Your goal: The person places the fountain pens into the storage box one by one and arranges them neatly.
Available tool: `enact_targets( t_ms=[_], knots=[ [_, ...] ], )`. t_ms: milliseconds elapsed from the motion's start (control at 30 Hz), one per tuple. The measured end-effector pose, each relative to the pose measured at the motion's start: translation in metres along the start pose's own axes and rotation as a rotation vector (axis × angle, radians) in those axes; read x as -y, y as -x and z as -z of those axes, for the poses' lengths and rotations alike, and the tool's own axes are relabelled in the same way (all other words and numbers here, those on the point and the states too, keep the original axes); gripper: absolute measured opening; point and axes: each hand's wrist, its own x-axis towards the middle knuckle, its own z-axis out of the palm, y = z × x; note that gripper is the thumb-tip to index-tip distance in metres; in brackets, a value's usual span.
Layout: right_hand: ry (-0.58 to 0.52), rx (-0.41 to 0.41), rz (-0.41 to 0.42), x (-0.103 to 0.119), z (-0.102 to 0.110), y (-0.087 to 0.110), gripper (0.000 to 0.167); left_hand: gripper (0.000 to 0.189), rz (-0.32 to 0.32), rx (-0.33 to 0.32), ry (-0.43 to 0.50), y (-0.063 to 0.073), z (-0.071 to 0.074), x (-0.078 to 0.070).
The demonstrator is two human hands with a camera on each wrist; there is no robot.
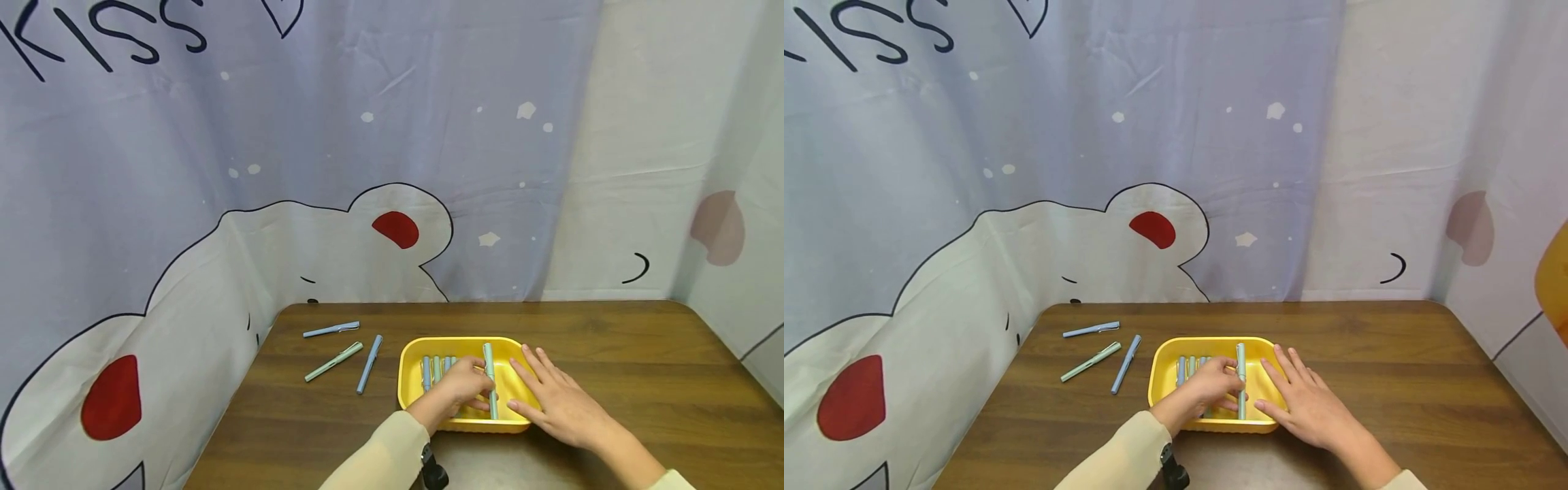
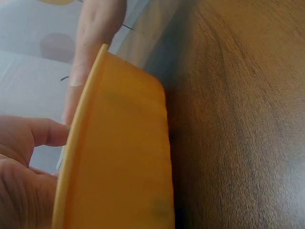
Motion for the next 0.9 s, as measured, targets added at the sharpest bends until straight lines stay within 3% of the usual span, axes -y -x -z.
enact_targets(
  t_ms=[167, 433, 900],
  knots=[
    [0.014, -0.002, -0.008, 0.001, 0.000, 0.000, 0.072, 0.039, 0.030, -0.028, -0.033, -0.006, -0.011, 0.002],
    [0.011, -0.004, -0.013, 0.001, -0.001, -0.001, 0.072, 0.026, 0.047, -0.005, -0.066, -0.012, -0.021, 0.005],
    [-0.005, 0.004, -0.013, 0.000, -0.001, -0.001, 0.073, 0.024, 0.099, -0.025, -0.092, -0.016, -0.032, 0.008]
  ],
)
